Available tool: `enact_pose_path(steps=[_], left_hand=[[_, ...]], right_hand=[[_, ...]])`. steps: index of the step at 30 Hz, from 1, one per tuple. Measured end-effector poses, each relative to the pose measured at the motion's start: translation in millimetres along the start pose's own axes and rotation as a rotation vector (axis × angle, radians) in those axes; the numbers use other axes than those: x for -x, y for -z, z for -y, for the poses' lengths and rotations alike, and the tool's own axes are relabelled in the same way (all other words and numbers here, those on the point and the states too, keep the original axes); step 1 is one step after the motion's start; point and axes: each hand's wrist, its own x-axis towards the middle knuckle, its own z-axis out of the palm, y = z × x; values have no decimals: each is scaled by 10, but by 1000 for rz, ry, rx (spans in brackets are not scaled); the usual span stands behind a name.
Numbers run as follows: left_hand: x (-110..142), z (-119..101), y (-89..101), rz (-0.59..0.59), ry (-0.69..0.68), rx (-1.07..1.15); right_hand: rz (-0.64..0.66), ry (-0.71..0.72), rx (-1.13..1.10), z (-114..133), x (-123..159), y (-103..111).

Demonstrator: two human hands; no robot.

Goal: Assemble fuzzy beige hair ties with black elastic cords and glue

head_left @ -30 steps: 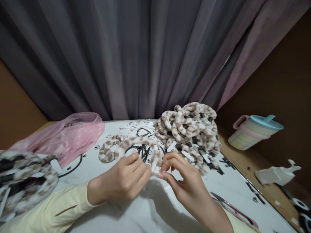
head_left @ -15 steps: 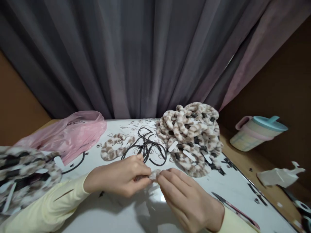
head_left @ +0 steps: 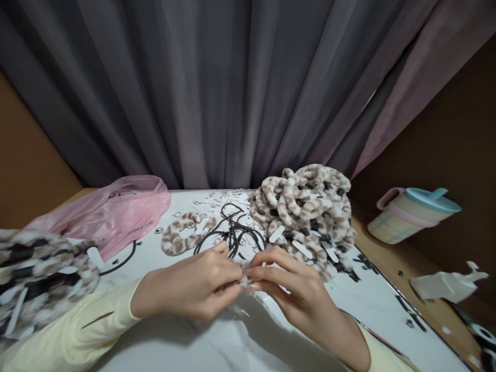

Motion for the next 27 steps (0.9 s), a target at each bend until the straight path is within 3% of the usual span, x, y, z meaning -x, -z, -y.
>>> enact_pose_path(steps=[7,14,21,27], left_hand=[[-30,-21,-17,66,-24,97],[-22,30,-41,57,-43,-106],[-18,80,-145,-84,-214,-455],[-51,36,-137,-232,-386,-644]], right_hand=[[-18,-126,-183,-37,52,-115],[23,-428,-227,-69,33,-121],[154,-920,-624,-134,-8,-132],[225,-1040,-746,-144,-42,-81]])
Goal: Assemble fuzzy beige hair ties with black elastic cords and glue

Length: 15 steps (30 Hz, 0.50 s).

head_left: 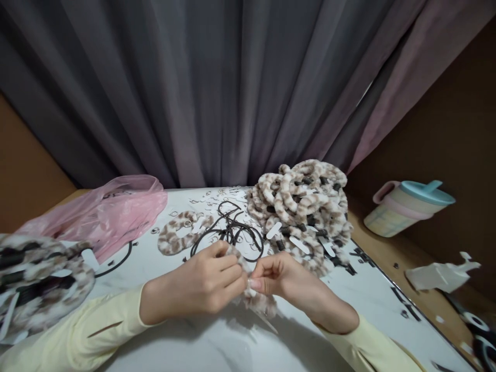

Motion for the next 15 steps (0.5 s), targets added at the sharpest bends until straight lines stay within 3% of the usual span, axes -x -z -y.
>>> enact_pose_path(steps=[9,15], left_hand=[[-10,-87,26,-80,-162,103],[21,-53,-2,-5,-162,104]], right_hand=[[549,-144,-110,-148,-70,93],[575,-136,16,-175,-75,97]])
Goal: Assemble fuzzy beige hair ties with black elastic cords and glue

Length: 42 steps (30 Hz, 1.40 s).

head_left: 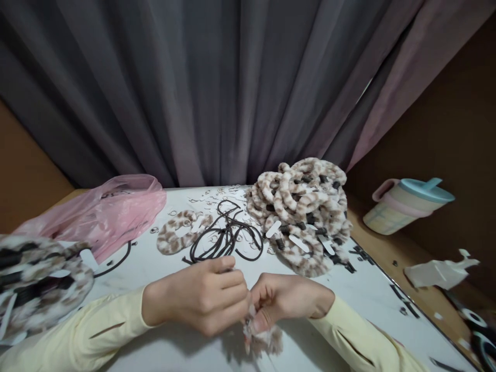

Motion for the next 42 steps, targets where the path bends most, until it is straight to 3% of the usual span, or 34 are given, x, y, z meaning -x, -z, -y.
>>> enact_pose_path(steps=[3,7,12,14,18,24,27,29,32,36,39,42], left_hand=[[11,65,-12,5,32,-24],[105,154,-102,-81,87,-38],[546,29,-369,-110,494,-11],[737,-105,-443,-131,584,33],[898,-322,-429,-137,445,-31],[772,-383,-388,-259,271,-46],[721,-377,-452,-257,196,-31],[694,-373,-492,-260,205,-28],[645,-393,-523,-286,369,26],[597,-494,-548,-204,574,267],[610,-563,-596,-50,677,418],[638,-565,-639,120,744,389]], right_hand=[[-4,30,60,-12,-20,21],[-17,25,46,-69,-72,46],[-211,88,-69,-126,-150,69],[-299,130,-96,-121,-160,67],[-388,144,-121,-79,-144,22],[-434,124,-118,-20,-131,-27],[-399,79,-34,-25,-127,33],[-328,23,109,-36,-121,66],[-188,-98,455,-36,-134,39],[-144,-93,814,24,-265,-92],[-123,-92,881,92,-393,-127],[-102,-55,890,168,-435,-70]])
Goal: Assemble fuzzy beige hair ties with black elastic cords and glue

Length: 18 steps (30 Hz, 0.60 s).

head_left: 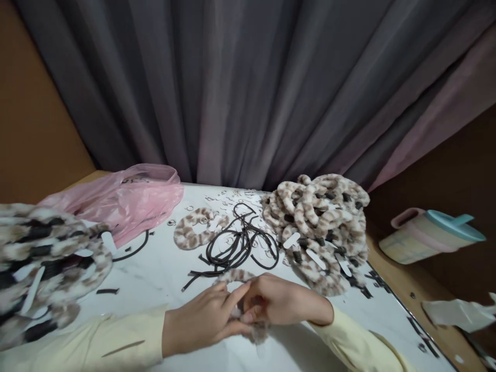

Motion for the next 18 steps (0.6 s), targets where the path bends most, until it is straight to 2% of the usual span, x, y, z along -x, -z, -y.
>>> enact_pose_path(steps=[2,6,8,13,18], left_hand=[[-14,24,0,35,-22,-60],[-44,39,12,4,-185,-133],[-48,35,12,-20,-208,-154],[-44,30,10,-26,-204,-169],[-37,36,13,-5,-211,-181]], right_hand=[[-74,23,42,-19,21,88],[-417,-59,298,-90,53,237],[-532,-88,461,-136,10,253],[-569,78,643,-233,-234,168],[-815,137,555,-307,-465,162]])
